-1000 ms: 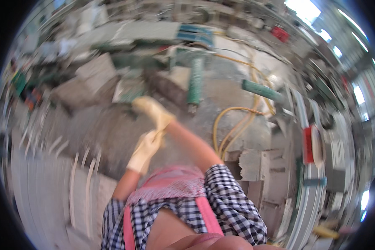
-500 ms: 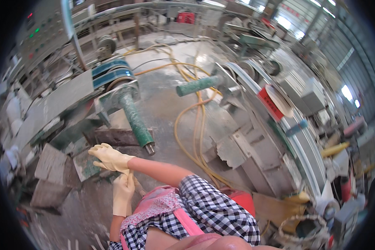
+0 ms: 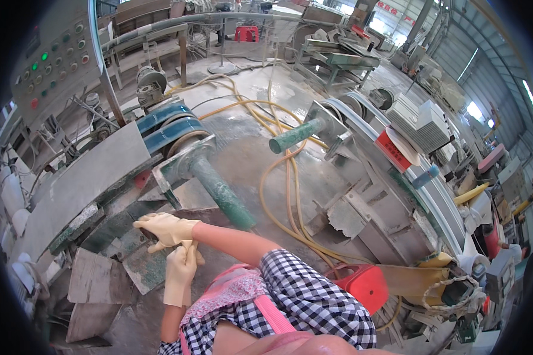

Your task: The person puts on gloves, then repeatedly picks up rectangular stone slabs, rubs their edges against a rotating polishing wheel, and stacks the finished pieces on a nearby pile. The person handles each slab one at a time and places them in a growing stack after polishing.

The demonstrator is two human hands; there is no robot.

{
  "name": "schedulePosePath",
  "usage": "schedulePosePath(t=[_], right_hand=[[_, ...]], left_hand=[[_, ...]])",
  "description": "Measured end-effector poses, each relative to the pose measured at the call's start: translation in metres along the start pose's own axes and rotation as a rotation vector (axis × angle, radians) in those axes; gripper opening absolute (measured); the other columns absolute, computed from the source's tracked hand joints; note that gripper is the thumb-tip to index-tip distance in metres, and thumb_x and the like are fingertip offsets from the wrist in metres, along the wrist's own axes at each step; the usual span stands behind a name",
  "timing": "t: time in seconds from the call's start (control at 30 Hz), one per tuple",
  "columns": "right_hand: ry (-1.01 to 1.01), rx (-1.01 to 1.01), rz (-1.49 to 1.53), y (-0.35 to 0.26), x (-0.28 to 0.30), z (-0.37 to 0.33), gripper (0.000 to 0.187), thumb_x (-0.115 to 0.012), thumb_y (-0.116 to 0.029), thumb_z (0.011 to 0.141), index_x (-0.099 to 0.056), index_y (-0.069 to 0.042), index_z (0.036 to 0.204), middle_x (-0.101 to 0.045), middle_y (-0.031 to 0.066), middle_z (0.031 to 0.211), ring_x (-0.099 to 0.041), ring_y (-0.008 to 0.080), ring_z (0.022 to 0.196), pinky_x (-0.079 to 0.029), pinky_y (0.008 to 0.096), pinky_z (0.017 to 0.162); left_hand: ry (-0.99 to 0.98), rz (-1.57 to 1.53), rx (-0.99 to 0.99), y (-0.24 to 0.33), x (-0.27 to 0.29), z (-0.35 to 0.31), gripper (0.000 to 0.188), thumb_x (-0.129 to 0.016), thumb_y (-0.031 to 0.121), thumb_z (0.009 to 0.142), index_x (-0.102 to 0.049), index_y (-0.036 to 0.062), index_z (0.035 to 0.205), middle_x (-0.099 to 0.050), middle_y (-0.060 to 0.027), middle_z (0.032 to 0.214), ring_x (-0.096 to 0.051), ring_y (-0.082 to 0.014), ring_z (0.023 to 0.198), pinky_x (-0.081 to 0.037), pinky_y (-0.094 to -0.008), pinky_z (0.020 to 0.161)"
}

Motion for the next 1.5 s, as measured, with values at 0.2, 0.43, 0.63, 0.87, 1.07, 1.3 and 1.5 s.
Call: schedulePosePath(t=[0.2, 0.43, 0.63, 0.87, 1.07, 1.3, 1.5], right_hand=[[0.178, -0.391, 0.043, 0.092, -0.007, 0.016, 0.038, -0.063, -0.029, 0.095, -0.065, -0.004, 0.123, -0.068, 0.0184, 0.118, -0.061, 0.0342, 0.118, -0.049, 0.0379, 0.100], [0.381, -0.017, 0.962, 0.008, 0.060, 0.053, 0.047, -0.053, -0.006, 0.100, -0.044, 0.001, 0.145, -0.051, 0.0120, 0.148, -0.046, 0.0203, 0.139, -0.033, 0.0349, 0.117], [0.391, 0.283, 0.376, -0.046, 0.135, 0.052, 0.053, -0.066, -0.010, 0.090, -0.049, 0.002, 0.139, -0.062, 0.0200, 0.130, -0.056, 0.0304, 0.129, -0.037, 0.0429, 0.115], [0.512, -0.147, 0.067, 0.064, 0.123, 0.031, 0.059, -0.065, -0.025, 0.092, -0.044, 0.004, 0.139, -0.058, 0.0242, 0.132, -0.054, 0.0392, 0.125, -0.039, 0.0473, 0.109], [0.529, -0.002, 1.050, 0.096, 0.137, 0.006, 0.048, -0.057, -0.009, 0.099, -0.045, -0.001, 0.145, -0.058, 0.0178, 0.139, -0.054, 0.0273, 0.131, -0.041, 0.0331, 0.110], [0.425, 0.262, 0.159, 0.053, 0.131, 0.001, 0.055, -0.069, -0.017, 0.088, -0.051, -0.005, 0.139, -0.059, 0.0184, 0.134, -0.051, 0.0392, 0.130, -0.043, 0.0432, 0.107], [0.189, -0.181, -0.023, 0.140, 0.081, -0.009, 0.020, -0.064, -0.018, 0.089, -0.067, -0.005, 0.104, -0.070, 0.0187, 0.104, -0.069, 0.0371, 0.092, -0.056, 0.0433, 0.077]], left_hand=[[-0.039, -0.060, 0.123, -0.034, 0.002, 0.034, 0.034, -0.056, 0.019, 0.102, -0.064, -0.0042, 0.079, -0.068, -0.0100, 0.062, -0.068, -0.0170, 0.057, -0.051, -0.0296, 0.054], [0.030, -0.055, -0.003, 0.005, 0.031, 0.050, 0.030, -0.055, 0.013, 0.100, -0.063, -0.0017, 0.075, -0.070, -0.0118, 0.066, -0.070, -0.0219, 0.060, -0.052, -0.0338, 0.057], [0.167, 0.240, -0.277, 0.070, 0.039, 0.062, 0.026, -0.062, 0.006, 0.092, -0.061, 0.0041, 0.065, -0.065, -0.0096, 0.059, -0.065, -0.0304, 0.054, -0.051, -0.0405, 0.055], [0.130, 0.276, -0.202, 0.044, -0.004, 0.097, 0.029, -0.064, 0.008, 0.091, -0.059, 0.0044, 0.063, -0.064, -0.0110, 0.059, -0.065, -0.0323, 0.055, -0.050, -0.0428, 0.054], [0.011, 0.378, -0.106, 0.046, -0.045, 0.122, 0.033, -0.059, 0.022, 0.096, -0.062, 0.0056, 0.068, -0.067, -0.0117, 0.064, -0.067, -0.0327, 0.060, -0.052, -0.0451, 0.059], [0.039, 0.269, -0.071, 0.053, -0.055, 0.112, 0.028, -0.062, 0.016, 0.096, -0.066, 0.0021, 0.071, -0.068, -0.0116, 0.063, -0.069, -0.0283, 0.057, -0.053, -0.0389, 0.056], [0.101, 0.217, 0.211, 0.035, -0.029, 0.120, 0.022, -0.069, 0.021, 0.091, -0.071, 0.0003, 0.082, -0.071, -0.0094, 0.072, -0.068, -0.0165, 0.065, -0.052, -0.0320, 0.062]])
Point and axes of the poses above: each hand's wrist, its own z-axis towards the middle knuckle, its own x-axis out of the back of the hand, y = z × x, the point moved 8 cm from there along z, towards the middle knuckle
